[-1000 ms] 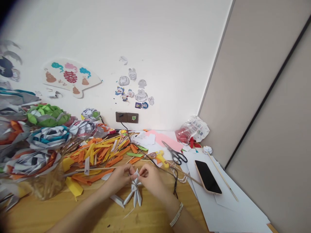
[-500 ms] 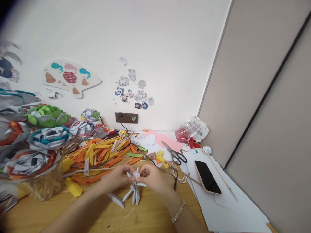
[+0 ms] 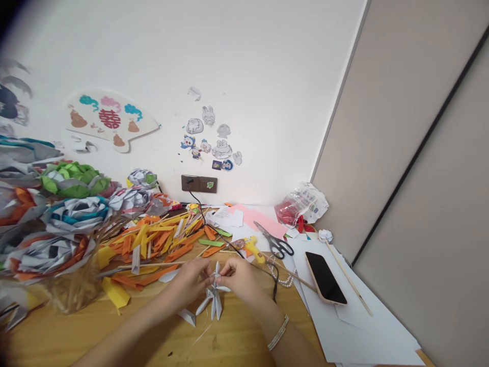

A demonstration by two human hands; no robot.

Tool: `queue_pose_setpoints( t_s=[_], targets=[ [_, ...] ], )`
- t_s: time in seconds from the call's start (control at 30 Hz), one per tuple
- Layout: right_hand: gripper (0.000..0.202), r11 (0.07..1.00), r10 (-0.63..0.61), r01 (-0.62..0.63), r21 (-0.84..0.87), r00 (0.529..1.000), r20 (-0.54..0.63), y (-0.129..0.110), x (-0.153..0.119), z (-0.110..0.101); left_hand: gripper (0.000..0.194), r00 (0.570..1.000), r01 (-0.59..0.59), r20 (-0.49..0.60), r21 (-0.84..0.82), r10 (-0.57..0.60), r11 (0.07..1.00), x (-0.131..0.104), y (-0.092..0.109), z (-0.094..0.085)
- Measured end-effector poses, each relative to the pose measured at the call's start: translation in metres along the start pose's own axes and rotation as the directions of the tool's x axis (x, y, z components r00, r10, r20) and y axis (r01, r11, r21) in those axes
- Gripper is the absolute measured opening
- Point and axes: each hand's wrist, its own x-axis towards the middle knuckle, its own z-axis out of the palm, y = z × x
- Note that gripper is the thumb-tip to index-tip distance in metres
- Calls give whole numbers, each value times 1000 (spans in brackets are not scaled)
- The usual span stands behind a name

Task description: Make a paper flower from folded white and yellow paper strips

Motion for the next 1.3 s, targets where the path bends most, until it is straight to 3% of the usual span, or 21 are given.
queue_pose_setpoints(
  t_s=[0.17,0.3,0.4,0.5,0.6,0.67,0.7,0.87,1.0,1.1,1.23,1.3],
  targets=[
    [20,999,-29,29,-37,1000,-1,-2,-1,0,7,999,0,45,-104,4,995,2,-5,1],
    [13,988,-31,29,-152,999,-10,-10,-4,1,11,999,23,-38,-66,-26,998,1,-4,3],
    [14,926,-150,125,-357,988,-44,-16,-6,6,11,996,26,-89,-28,-28,999,-1,1,4],
    [15,854,-246,214,-474,969,-8,-20,-7,10,11,998,40,-54,-68,-44,997,-1,2,3],
    [18,849,-247,231,-476,969,30,-22,-9,11,7,992,58,127,-282,-23,958,2,-10,-1],
    [16,852,-250,224,-474,968,10,-22,-10,12,24,967,99,255,-474,29,875,5,-23,-3],
    [15,855,-248,218,-470,969,0,-21,-11,13,34,963,122,267,-536,30,835,7,-29,-4],
    [16,897,-195,191,-399,980,32,-20,-13,19,42,957,70,278,-498,82,864,12,-46,3],
    [16,888,-170,178,-424,984,58,-24,-14,21,43,975,77,219,-483,35,872,13,-53,15],
    [16,815,-282,286,-504,956,86,-26,-15,19,41,977,83,209,-515,31,853,14,-56,19],
    [19,696,-440,487,-528,870,223,-24,-17,18,39,979,106,203,-510,0,854,14,-53,17],
    [21,750,-410,432,-501,898,160,-22,-17,18,39,978,117,207,-511,-10,852,14,-51,16]
  ],
)
